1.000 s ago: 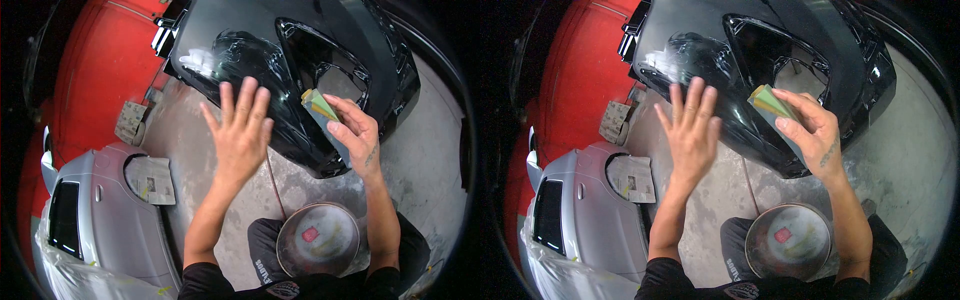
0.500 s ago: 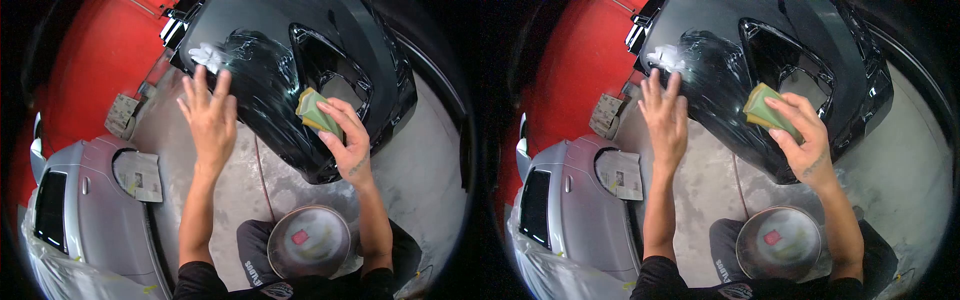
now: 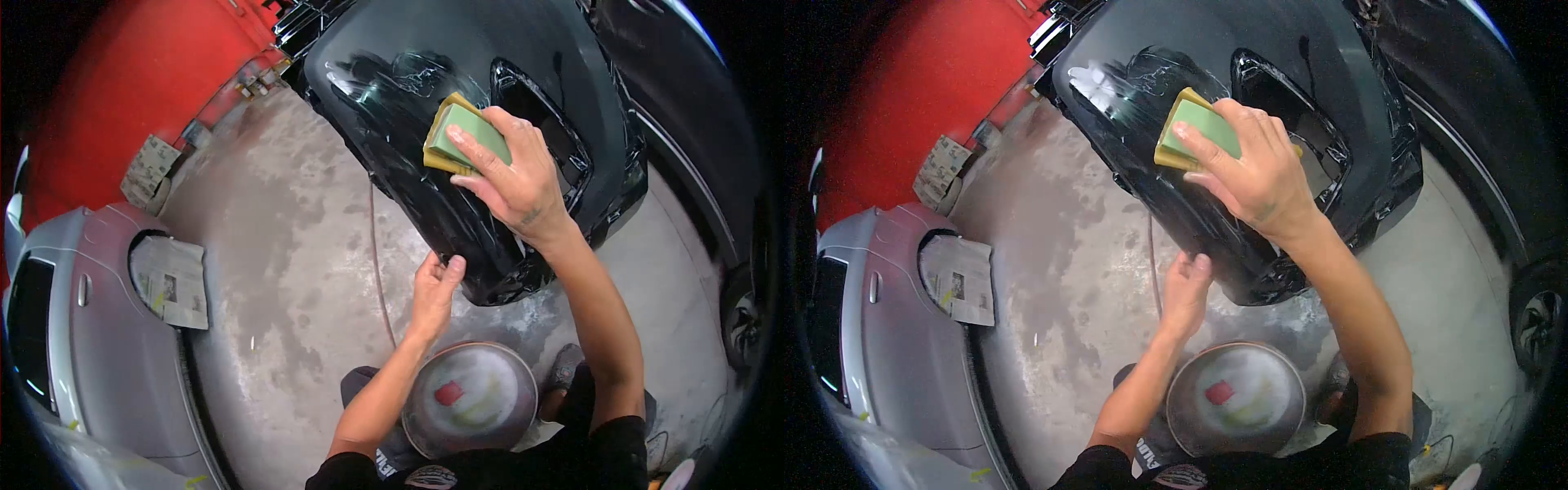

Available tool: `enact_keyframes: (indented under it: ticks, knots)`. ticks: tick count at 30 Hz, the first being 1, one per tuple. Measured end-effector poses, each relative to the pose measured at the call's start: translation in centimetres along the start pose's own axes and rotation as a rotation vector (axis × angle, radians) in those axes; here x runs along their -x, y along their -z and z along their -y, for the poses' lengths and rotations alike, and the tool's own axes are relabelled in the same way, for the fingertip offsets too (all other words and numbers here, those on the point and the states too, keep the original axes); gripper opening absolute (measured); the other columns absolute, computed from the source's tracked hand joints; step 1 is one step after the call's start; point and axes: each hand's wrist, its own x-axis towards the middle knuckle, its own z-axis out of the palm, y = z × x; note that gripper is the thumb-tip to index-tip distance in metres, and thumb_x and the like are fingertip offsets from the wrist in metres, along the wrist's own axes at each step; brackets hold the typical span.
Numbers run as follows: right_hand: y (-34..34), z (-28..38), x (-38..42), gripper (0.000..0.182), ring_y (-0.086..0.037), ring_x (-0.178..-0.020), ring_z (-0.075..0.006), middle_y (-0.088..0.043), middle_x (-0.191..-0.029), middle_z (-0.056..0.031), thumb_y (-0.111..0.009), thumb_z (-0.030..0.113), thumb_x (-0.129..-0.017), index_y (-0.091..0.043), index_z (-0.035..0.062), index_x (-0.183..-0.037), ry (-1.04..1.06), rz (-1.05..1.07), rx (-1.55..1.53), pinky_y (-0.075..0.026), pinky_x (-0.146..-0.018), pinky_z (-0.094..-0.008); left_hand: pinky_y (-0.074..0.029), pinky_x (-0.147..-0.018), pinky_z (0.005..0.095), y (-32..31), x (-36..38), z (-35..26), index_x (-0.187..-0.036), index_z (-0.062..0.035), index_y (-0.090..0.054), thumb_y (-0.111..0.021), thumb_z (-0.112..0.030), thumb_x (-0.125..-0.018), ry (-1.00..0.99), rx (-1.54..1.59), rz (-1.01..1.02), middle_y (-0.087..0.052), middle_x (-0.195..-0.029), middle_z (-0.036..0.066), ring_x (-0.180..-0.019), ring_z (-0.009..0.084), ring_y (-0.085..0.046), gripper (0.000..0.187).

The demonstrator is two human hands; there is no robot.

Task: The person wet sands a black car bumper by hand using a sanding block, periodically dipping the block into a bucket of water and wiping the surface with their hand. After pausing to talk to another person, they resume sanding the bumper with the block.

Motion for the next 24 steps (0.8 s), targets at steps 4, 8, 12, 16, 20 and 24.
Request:
enact_keyframes:
  ticks: [4,8,12,16,20,24]
  knots:
    - [0.4,0.1,-1.5,0.058,-0.068,-0.118,-0.0363,-0.066,-0.134,-0.0192,-0.087,0.010,-0.079,-0.076,0.0168,-0.136,0.034,-0.022,0.072,-0.052,-0.100,-0.0491,-0.051,-0.103,0.0299,-0.9,0.0,0.6,-0.133,0.0022,-0.068,-0.077,-0.033,-0.107,-0.116,-0.062,0.047,-0.075,-0.125,0.004,-0.112,0.0108,-0.066,0.045]
    - [1.5,0.1,-3.2,0.053,-0.068,-0.119,-0.0378,-0.068,-0.133,-0.0196,-0.081,0.005,-0.080,-0.077,0.0152,-0.132,0.064,-0.025,0.081,-0.052,-0.102,-0.0513,-0.051,-0.095,0.0271,-1.2,0.4,1.4,-0.130,0.0013,-0.069,-0.077,-0.034,-0.107,-0.156,-0.111,0.002,-0.075,-0.119,0.002,-0.105,0.0083,-0.065,0.043]
    - [1.5,0.7,-3.3,0.047,-0.068,-0.120,-0.0401,-0.069,-0.134,-0.0200,-0.070,0.004,-0.083,-0.078,0.0136,-0.128,0.150,0.149,0.023,-0.051,-0.105,-0.0543,-0.051,-0.094,0.0264,-2.4,0.8,1.1,-0.127,0.0017,-0.069,-0.077,-0.035,-0.107,-0.178,-0.091,-0.022,-0.075,-0.116,0.001,-0.103,0.0077,-0.064,0.043]
    - [-1.0,-1.9,-6.5,0.050,-0.068,-0.116,-0.0405,-0.070,-0.131,-0.0199,-0.068,0.001,-0.082,-0.078,0.0161,-0.129,0.239,0.012,0.055,-0.052,-0.100,-0.0502,-0.051,-0.094,0.0266,-3.8,1.3,0.2,-0.127,0.0020,-0.068,-0.078,-0.034,-0.107,-0.196,-0.041,-0.065,-0.074,-0.116,0.001,-0.103,0.0078,-0.063,0.042]
    - [0.2,-0.4,-3.8,0.049,-0.068,-0.118,-0.0395,-0.071,-0.131,-0.0186,-0.069,0.001,-0.081,-0.080,0.0168,-0.126,0.181,0.056,-0.005,-0.051,-0.102,-0.0486,-0.050,-0.094,0.0271,-3.4,1.6,0.7,-0.127,0.0019,-0.068,-0.078,-0.032,-0.107,-0.181,-0.042,-0.060,-0.074,-0.115,0.001,-0.103,0.0083,-0.063,0.041]
    - [0.1,-0.7,-5.3,0.049,-0.068,-0.119,-0.0385,-0.070,-0.130,-0.0175,-0.070,0.001,-0.081,-0.080,0.0153,-0.126,0.229,0.084,0.040,-0.051,-0.102,-0.0476,-0.050,-0.091,0.0258,-3.8,1.3,1.1,-0.126,0.0017,-0.068,-0.077,-0.032,-0.107,-0.196,-0.056,-0.075,-0.074,-0.113,0.001,-0.099,0.0072,-0.062,0.040]
